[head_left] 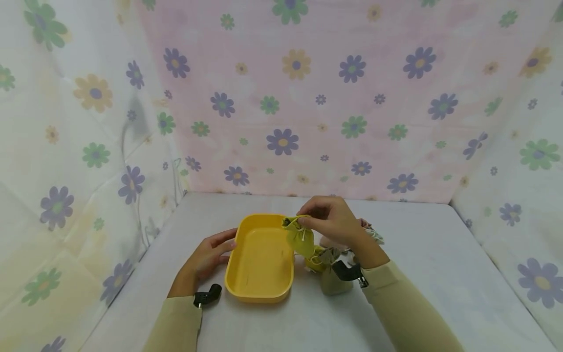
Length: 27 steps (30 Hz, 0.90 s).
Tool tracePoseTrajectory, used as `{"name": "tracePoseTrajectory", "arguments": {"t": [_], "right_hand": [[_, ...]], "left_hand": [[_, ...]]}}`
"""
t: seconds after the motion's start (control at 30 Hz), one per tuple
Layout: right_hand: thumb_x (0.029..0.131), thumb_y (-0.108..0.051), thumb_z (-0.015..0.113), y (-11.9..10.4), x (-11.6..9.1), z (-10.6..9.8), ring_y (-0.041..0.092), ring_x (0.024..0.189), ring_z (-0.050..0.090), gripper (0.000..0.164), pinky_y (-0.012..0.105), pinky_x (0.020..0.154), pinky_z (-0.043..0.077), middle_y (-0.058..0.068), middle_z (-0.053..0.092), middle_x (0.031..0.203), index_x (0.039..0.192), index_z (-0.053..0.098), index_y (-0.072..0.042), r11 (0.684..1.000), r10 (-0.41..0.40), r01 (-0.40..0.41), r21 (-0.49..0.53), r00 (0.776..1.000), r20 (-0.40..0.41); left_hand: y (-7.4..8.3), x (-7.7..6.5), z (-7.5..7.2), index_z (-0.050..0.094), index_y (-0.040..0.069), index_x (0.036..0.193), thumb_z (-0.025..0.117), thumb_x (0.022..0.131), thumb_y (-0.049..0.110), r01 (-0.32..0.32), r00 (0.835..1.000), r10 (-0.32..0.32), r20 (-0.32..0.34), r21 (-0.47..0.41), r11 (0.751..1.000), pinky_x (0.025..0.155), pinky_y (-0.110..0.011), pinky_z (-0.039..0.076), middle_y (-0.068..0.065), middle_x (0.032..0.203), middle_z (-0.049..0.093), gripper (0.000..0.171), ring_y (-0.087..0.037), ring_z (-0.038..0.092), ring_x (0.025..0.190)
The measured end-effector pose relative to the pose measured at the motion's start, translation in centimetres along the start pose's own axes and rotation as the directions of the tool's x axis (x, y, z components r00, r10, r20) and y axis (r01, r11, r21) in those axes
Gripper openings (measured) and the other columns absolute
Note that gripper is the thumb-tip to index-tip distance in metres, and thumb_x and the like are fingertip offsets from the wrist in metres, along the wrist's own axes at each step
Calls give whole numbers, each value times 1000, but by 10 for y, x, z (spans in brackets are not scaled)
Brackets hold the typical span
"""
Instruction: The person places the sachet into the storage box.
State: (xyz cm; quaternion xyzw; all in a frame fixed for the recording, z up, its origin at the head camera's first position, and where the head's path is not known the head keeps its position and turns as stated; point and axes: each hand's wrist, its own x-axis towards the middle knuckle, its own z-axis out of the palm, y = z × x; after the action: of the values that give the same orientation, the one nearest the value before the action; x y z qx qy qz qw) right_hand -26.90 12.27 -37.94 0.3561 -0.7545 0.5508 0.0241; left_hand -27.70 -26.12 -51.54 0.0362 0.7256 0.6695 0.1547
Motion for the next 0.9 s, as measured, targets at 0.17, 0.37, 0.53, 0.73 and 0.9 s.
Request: {"name": "tracePoseTrajectory", "arguments": {"t": [0.17, 0.37, 0.53, 0.73, 0.9], "right_hand": [[96, -20, 76, 3, 7, 11, 19, 80, 73, 7, 33, 73, 64, -1, 74, 98, 102, 78, -20, 998, 24, -24, -54, 1000, -5], [97, -28, 74, 6, 16, 24, 18, 75, 68, 7, 32, 67, 61, -5, 72, 97, 103, 78, -26, 993, 33, -33, -116, 999, -2], [98, -28, 74, 12, 26, 34, 18, 76, 66, 8, 31, 67, 60, -5, 70, 98, 105, 78, -27, 990, 50, -47, -129, 999, 18], [98, -26, 73, 13, 36, 45, 18, 81, 68, 9, 32, 71, 62, -5, 68, 102, 106, 78, -26, 991, 80, -77, -112, 997, 23], [97, -26, 74, 18, 43, 55, 16, 80, 68, 7, 31, 71, 61, -5, 68, 103, 103, 78, -26, 987, 97, -98, -125, 995, -17]], "left_hand": [[1, 1, 0, 57, 22, 149, 75, 96, 38, -15, 1000, 15, 2, 1, 1000, 96, -39, 61, 2, 157, 50, 58, -23, 64, 128], [2, 1, 3, 58, 18, 147, 74, 96, 35, -39, 999, 39, 4, 16, 999, 95, -40, 61, -3, 156, 52, 56, -24, 65, 125], [3, 2, 6, 58, 18, 146, 74, 96, 36, -50, 999, 50, 7, 37, 998, 95, -39, 61, -4, 157, 51, 56, -24, 65, 125], [2, 1, 5, 60, 21, 145, 75, 95, 38, -30, 1000, 30, -8, 53, 998, 95, -38, 61, -1, 156, 52, 55, -22, 65, 127], [2, 1, 3, 57, 21, 148, 74, 97, 33, -14, 1000, 14, 17, 29, 999, 96, -39, 60, -2, 157, 51, 55, -24, 63, 129]]}}
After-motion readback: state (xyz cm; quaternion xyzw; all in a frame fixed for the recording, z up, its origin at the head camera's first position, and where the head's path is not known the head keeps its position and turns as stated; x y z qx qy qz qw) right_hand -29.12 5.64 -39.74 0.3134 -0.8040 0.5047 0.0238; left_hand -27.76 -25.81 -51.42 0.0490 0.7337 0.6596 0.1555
